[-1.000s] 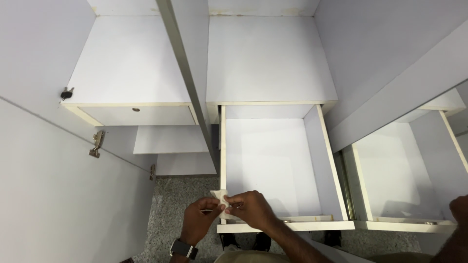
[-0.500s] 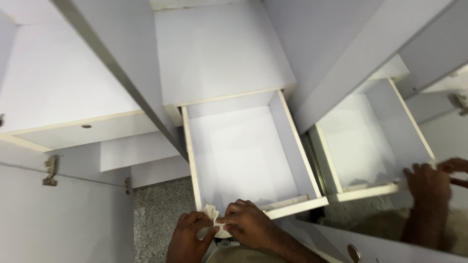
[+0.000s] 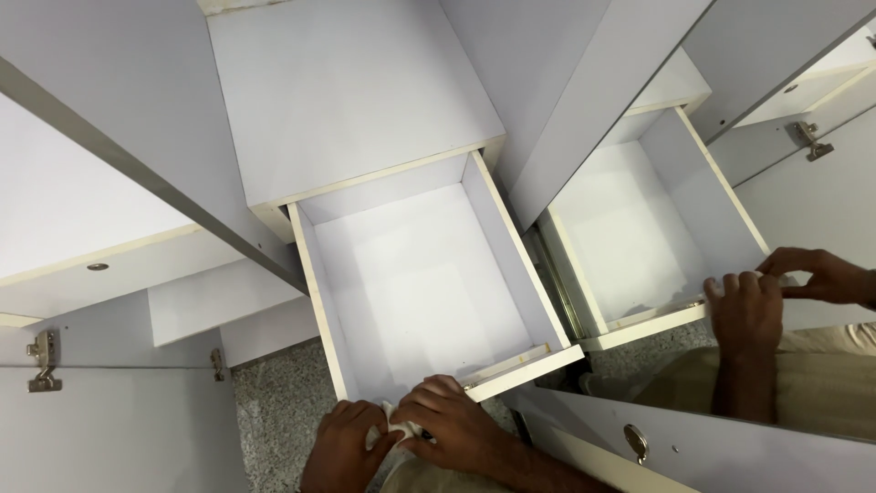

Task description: The person cleans the interior of a white cabinet and its drawers using a cloth. They wipe the bottom, sides, and top surfaces of the cabinet, then open and wipe the inside of a drawer before closing it.

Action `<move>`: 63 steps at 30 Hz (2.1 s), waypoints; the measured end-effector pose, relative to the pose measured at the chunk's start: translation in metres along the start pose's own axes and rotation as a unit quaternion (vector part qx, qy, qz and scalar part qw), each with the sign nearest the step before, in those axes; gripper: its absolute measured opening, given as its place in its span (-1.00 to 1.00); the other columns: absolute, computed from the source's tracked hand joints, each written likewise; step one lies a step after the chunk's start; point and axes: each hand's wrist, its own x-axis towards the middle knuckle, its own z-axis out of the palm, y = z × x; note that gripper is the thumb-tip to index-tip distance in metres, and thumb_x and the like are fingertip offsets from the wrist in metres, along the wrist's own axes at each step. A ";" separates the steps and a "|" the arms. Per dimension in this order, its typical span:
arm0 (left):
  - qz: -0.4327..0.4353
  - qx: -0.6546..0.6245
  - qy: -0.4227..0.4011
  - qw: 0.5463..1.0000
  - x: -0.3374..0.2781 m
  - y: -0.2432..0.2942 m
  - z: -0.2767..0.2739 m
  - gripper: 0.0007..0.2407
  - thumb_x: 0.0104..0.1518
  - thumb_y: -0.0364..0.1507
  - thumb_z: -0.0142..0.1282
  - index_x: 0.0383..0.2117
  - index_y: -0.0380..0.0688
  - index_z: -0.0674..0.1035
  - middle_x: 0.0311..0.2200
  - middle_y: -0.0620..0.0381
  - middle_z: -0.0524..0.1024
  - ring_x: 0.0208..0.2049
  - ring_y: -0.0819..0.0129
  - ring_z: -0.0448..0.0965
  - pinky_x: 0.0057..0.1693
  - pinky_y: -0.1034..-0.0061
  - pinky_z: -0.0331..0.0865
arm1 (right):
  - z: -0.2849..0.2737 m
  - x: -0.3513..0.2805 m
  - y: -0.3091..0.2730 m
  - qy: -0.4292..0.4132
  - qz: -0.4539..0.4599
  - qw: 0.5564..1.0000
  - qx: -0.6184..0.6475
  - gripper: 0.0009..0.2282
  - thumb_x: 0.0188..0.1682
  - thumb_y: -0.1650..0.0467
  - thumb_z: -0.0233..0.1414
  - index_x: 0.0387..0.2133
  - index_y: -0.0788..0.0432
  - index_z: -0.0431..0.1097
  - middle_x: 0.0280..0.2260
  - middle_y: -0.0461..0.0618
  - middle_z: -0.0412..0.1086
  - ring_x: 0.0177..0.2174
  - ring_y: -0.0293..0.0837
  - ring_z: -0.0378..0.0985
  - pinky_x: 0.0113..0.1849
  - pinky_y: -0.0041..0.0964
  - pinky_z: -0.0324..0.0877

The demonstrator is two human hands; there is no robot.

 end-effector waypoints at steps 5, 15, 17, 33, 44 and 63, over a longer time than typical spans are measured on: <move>0.116 -0.033 0.057 0.991 0.005 0.008 0.018 -0.83 -0.02 -0.36 0.36 -0.34 -0.06 0.67 -0.20 0.14 0.62 -0.07 0.16 0.54 0.05 0.18 0.33 | -0.018 -0.009 -0.001 0.024 0.007 0.999 -0.022 -0.72 -0.12 0.42 0.29 -0.14 0.13 0.47 -0.14 0.00 0.44 0.01 0.03 0.44 0.16 0.10 0.18; 0.222 -0.103 0.060 0.968 0.030 0.064 0.038 -0.95 0.10 -0.52 0.24 -0.37 -0.22 0.67 -0.21 0.11 0.54 -0.21 0.21 0.53 -0.01 0.31 0.42 | -0.048 -0.051 0.011 0.091 0.105 0.985 -0.103 -0.71 -0.18 0.49 0.26 -0.15 0.10 0.57 -0.10 -0.01 0.46 0.05 0.04 0.44 0.20 0.20 0.12; 0.251 -0.107 0.087 0.958 0.034 0.078 0.034 -0.95 0.08 -0.54 0.23 -0.37 -0.24 0.66 -0.23 0.08 0.53 -0.21 0.15 0.52 -0.02 0.28 0.41 | -0.052 -0.058 0.015 0.106 0.113 0.981 -0.113 -0.71 -0.19 0.49 0.25 -0.15 0.10 0.57 -0.09 -0.01 0.47 0.05 0.05 0.43 0.17 0.17 0.15; 0.351 -0.140 0.147 0.914 0.078 0.126 0.078 -0.91 0.09 -0.58 0.17 -0.32 -0.23 0.67 -0.22 0.08 0.60 -0.19 0.12 0.53 -0.03 0.31 0.46 | -0.085 -0.082 0.028 0.168 0.272 0.924 -0.211 -0.77 -0.26 0.50 0.22 -0.29 0.11 0.60 -0.18 -0.10 0.54 -0.05 -0.06 0.50 0.05 0.00 0.31; 0.332 -0.122 0.076 0.932 0.077 0.149 0.060 -0.80 0.03 -0.55 0.25 -0.19 -0.21 0.63 -0.15 0.06 0.54 -0.12 0.08 0.47 0.00 0.25 0.38 | -0.109 -0.077 0.014 0.133 0.401 0.889 -0.176 -0.60 -0.27 0.47 0.26 -0.08 0.03 0.55 -0.05 -0.10 0.45 -0.03 -0.02 0.47 -0.03 -0.16 0.44; 0.499 0.066 0.214 0.837 0.219 0.133 -0.008 -0.83 0.03 -0.59 0.16 -0.41 0.03 0.74 -0.21 0.24 0.68 -0.09 0.32 0.56 0.04 0.35 0.40 | -0.146 0.007 0.054 0.276 0.368 0.871 -0.169 -0.86 -0.07 0.45 0.15 -0.26 0.15 0.56 -0.16 -0.02 0.52 -0.23 -0.03 0.61 -0.21 -0.19 0.55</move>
